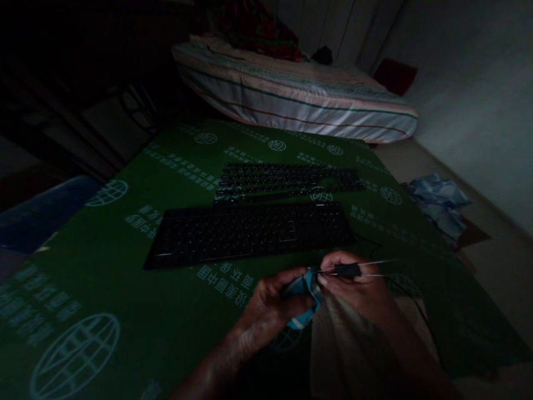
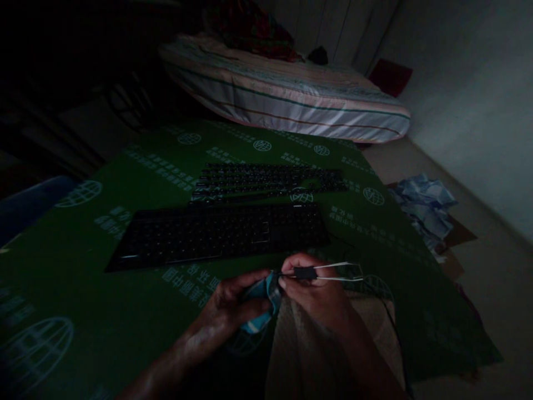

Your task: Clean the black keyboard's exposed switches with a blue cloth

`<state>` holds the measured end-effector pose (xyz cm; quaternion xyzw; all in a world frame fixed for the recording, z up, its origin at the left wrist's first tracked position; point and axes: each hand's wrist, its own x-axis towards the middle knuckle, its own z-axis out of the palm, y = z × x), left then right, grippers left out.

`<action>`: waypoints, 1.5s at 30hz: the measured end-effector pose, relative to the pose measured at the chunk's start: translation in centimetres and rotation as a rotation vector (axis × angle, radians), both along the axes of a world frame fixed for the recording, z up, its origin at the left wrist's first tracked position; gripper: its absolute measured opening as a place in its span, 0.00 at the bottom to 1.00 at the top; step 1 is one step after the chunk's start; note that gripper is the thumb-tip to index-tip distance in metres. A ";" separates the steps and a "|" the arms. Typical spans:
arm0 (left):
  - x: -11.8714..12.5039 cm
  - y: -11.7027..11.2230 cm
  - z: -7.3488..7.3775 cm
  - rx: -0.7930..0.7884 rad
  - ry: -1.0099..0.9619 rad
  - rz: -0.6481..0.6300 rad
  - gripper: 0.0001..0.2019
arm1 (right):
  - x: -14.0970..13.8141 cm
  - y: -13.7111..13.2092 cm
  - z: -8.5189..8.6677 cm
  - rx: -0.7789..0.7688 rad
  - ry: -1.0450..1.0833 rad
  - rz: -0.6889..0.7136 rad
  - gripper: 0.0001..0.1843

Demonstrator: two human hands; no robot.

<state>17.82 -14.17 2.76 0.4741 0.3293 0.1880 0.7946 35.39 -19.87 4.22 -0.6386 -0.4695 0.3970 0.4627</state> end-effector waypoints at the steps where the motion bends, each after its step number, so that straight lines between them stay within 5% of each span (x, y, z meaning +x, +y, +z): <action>1: 0.0 0.0 0.1 -0.004 0.002 0.004 0.18 | 0.1 0.0 -0.1 -0.007 -0.024 0.011 0.05; 14: -0.2 0.0 -0.3 0.016 -0.027 -0.030 0.17 | 0.4 0.2 0.1 0.098 -0.262 -0.018 0.04; 26: 0.0 -0.2 -0.4 0.053 0.052 0.009 0.23 | 1.1 0.4 -0.8 0.193 -0.304 -0.193 0.08; 39: 2.1 -0.2 -0.1 0.583 0.184 0.004 0.21 | 2.9 3.1 -2.5 0.197 -0.223 -0.380 0.11; 45: 3.6 0.2 -0.4 0.717 0.305 -0.050 0.18 | 3.2 4.7 -2.5 0.146 -0.271 -0.270 0.11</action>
